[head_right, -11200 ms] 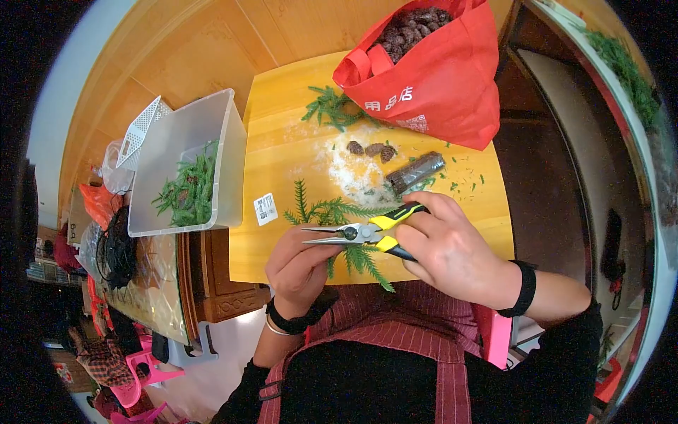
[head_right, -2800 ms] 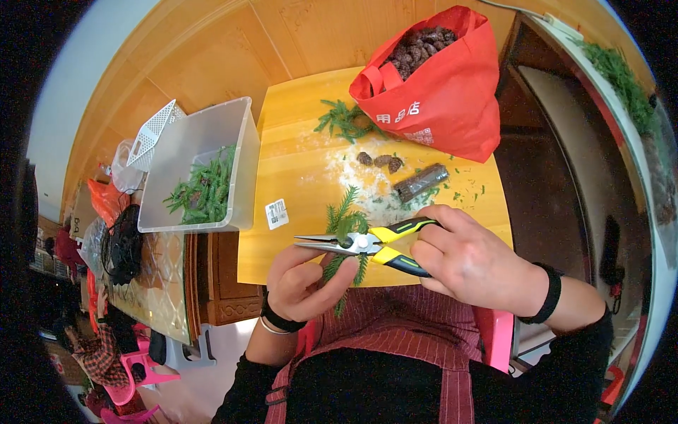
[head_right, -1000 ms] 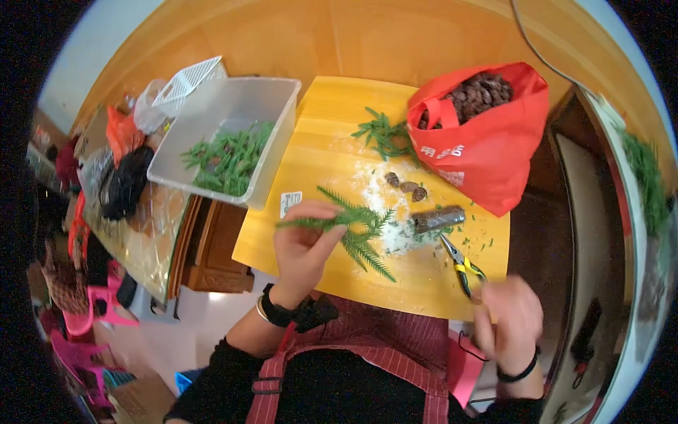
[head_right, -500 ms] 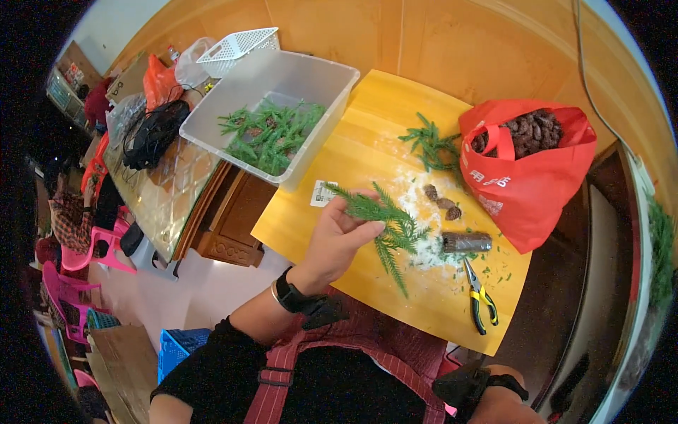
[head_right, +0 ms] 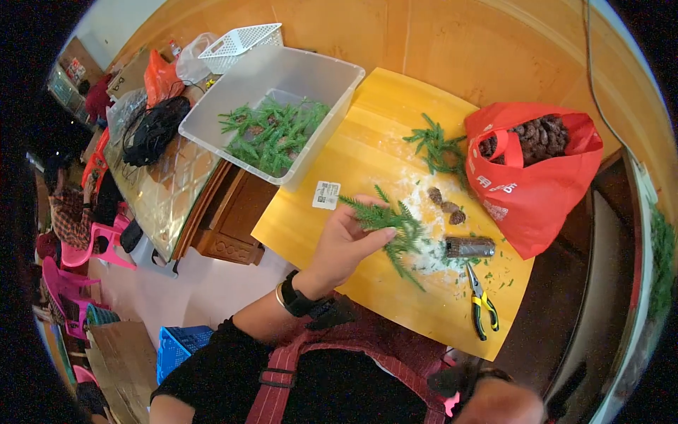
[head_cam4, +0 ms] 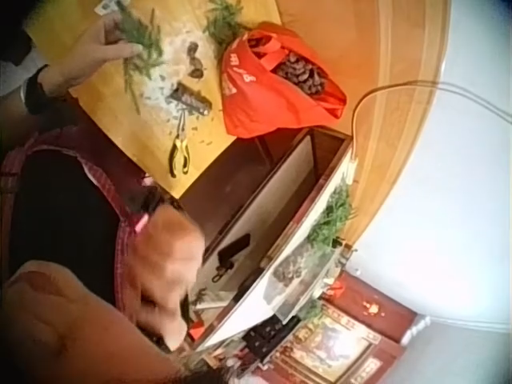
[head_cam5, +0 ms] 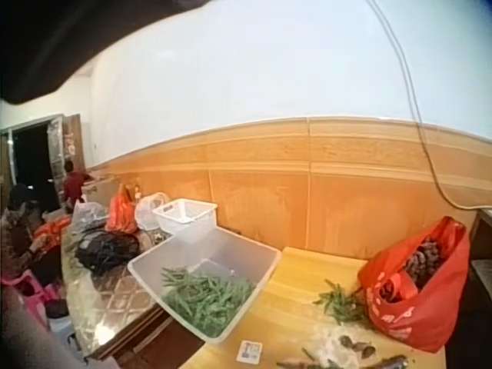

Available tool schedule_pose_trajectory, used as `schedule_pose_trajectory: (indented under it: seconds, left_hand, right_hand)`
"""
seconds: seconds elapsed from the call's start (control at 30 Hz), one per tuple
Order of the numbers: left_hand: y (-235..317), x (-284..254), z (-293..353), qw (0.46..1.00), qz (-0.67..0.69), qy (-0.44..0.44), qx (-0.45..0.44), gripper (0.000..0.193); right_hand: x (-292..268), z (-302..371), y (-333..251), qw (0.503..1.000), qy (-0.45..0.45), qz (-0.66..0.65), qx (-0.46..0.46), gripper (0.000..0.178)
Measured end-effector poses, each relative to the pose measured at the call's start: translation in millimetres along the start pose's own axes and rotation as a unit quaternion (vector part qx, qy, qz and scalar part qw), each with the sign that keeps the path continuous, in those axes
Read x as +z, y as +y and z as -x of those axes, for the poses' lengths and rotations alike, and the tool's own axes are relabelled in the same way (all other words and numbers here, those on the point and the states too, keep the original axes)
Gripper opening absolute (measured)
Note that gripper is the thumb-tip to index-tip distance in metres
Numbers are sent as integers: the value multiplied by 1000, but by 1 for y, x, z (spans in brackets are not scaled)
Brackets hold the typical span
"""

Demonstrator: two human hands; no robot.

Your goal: Trimming and preparing small green branches using wire cutters for assembly or decoration.

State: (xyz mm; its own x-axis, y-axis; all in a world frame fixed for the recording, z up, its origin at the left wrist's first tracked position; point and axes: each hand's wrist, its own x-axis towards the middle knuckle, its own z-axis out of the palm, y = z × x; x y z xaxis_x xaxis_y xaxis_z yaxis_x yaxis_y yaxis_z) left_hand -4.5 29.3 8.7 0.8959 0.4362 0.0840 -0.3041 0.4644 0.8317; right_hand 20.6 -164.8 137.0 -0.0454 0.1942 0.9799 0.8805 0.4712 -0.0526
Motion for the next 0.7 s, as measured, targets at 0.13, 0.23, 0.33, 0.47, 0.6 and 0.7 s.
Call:
schedule_pose_trajectory:
  seconds: [0.13,0.23,0.33,0.47,0.6,0.7]
  left_hand:
    - [10,-6,12,976,-196,16,96,31]
    - [10,4,10,922,-354,-27,155,33]
    - [5,13,10,902,-401,-53,152,37]
    - [12,15,9,950,-302,-79,17,40]
    - [8,1,4,837,-496,-91,212,40]
    - [7,0,4,884,-416,-117,176,35]
  right_hand:
    - [24,38,39,889,-221,115,384,28]
    - [40,62,58,876,-184,88,437,37]
    - [46,71,64,872,-128,132,454,38]
    - [40,76,68,841,-119,62,525,40]
    - [34,82,72,796,-63,-73,597,40]
    - [32,83,71,760,-39,-136,635,41]
